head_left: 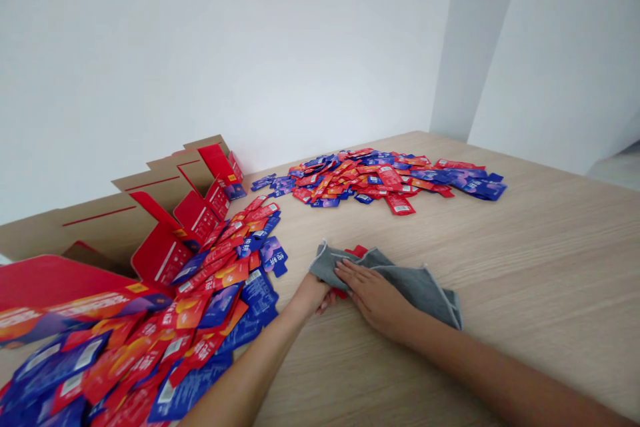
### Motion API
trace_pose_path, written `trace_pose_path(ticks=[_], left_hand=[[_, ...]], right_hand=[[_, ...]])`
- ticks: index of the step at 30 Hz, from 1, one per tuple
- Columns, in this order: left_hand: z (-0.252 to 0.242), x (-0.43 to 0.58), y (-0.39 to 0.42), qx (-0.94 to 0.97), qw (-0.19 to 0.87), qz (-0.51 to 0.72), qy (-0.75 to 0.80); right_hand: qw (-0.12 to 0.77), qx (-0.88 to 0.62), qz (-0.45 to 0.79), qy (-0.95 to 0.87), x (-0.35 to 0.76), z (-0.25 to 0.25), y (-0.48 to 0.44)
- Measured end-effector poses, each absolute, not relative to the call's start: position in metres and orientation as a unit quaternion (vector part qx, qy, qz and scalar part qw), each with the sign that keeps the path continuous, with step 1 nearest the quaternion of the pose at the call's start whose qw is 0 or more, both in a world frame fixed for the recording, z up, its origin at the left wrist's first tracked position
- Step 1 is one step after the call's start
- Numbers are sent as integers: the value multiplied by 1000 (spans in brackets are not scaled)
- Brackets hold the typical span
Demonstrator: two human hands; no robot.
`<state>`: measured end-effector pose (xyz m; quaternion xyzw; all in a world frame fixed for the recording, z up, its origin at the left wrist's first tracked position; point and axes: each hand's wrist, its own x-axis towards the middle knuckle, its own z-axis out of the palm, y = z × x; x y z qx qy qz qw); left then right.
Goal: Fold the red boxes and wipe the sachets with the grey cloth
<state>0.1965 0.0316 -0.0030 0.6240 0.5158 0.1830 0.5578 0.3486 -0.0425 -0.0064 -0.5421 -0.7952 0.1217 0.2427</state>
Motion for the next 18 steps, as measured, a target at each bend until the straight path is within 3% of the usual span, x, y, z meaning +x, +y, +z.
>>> trace_pose_path(ticks=[3,6,9,14,18], left_hand=[[7,191,31,679,489,198,510],[19,177,24,843,232,219,434],[21,166,12,942,33,123,310],[13,168,-1,970,-28,40,239],[17,169,-1,965,-2,38,261]], right_hand=[[301,-620,130,-713,382,-10,-25],[358,-667,151,-636,408,-8,-15],[383,-652,132,-641,396,-2,-28],[272,-506,140,-806,346,1,-57],[222,-573,135,-777,364,-8,-40]])
